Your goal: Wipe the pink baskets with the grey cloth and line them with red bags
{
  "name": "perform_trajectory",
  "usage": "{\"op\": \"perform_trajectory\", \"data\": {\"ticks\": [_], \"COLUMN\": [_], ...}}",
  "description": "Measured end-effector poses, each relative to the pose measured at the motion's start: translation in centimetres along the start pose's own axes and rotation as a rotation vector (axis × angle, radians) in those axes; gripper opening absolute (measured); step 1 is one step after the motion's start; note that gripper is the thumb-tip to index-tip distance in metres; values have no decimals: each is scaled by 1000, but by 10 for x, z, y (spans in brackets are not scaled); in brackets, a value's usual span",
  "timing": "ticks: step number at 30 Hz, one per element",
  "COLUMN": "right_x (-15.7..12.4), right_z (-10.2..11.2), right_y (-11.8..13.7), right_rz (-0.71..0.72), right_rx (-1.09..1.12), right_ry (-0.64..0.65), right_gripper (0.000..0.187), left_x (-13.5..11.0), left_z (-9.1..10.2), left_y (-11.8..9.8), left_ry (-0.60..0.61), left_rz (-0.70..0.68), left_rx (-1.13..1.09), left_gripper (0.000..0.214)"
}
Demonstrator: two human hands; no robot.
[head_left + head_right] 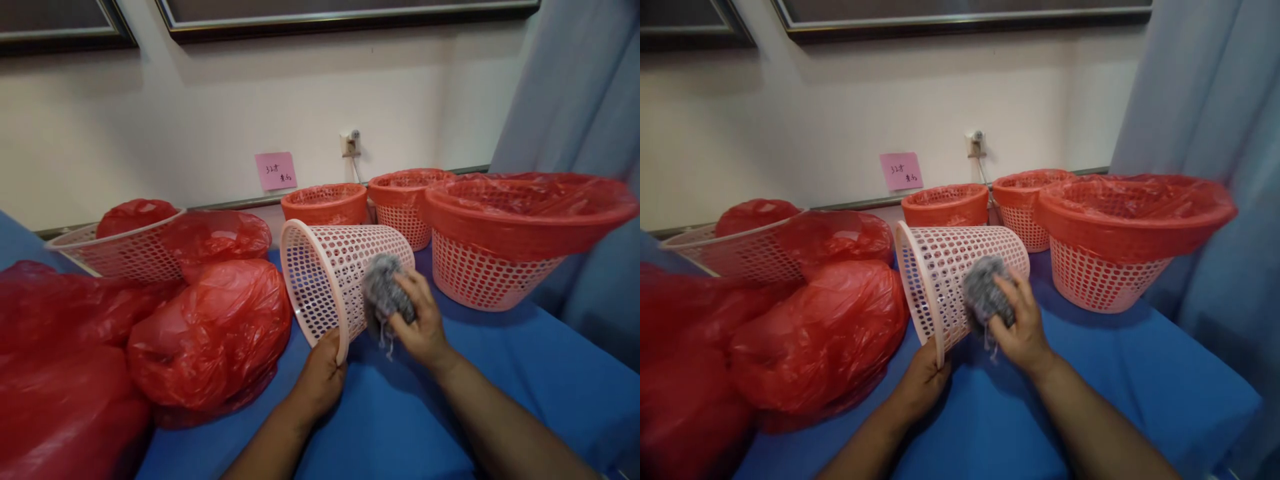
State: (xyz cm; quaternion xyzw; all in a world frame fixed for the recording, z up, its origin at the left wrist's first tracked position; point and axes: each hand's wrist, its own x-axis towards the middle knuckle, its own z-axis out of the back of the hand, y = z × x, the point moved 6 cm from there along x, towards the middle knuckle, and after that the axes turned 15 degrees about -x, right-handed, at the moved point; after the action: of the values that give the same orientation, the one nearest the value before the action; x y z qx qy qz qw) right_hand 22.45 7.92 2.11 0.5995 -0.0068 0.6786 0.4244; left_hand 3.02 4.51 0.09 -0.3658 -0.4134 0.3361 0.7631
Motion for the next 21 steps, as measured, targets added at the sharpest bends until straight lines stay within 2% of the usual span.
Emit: {"op": "perform_trajectory", "data": {"ticks": [2,4,9,12,14,16,19,21], "right_x": [-10,-15,-16,-20,-20,-14,-1,3], "right_z": [2,6,3,-3,-5,-3,5,6], "right_y": [36,55,67,69,62,41,-15,-51], "right_rz": [244,368,504,535,459,276,-157,-445], "right_rx": [50,86,129,107,54,-13,-98,-103], "right_ry": [81,105,157,164,110,9,-163,-197], "right_gripper": [66,69,64,63,62,60,49,48], "left_x": [0,-1,-10,-15,-15,-15,-15,-15], "left_z": [-3,-2,16,21,21,20,16,13], "left_y": [-1,-4,-13,-14,-12,-8,-4,-4], "left_ry": [12,-15,-250,-271,-259,-266,-272,-256], "left_rz": [33,58,29,-10,-12,10,38,23], "left_rx": [-29,-94,-258,-263,-259,-239,-207,-192], "left_gripper": [59,46,45,41,40,37,35,36]}}
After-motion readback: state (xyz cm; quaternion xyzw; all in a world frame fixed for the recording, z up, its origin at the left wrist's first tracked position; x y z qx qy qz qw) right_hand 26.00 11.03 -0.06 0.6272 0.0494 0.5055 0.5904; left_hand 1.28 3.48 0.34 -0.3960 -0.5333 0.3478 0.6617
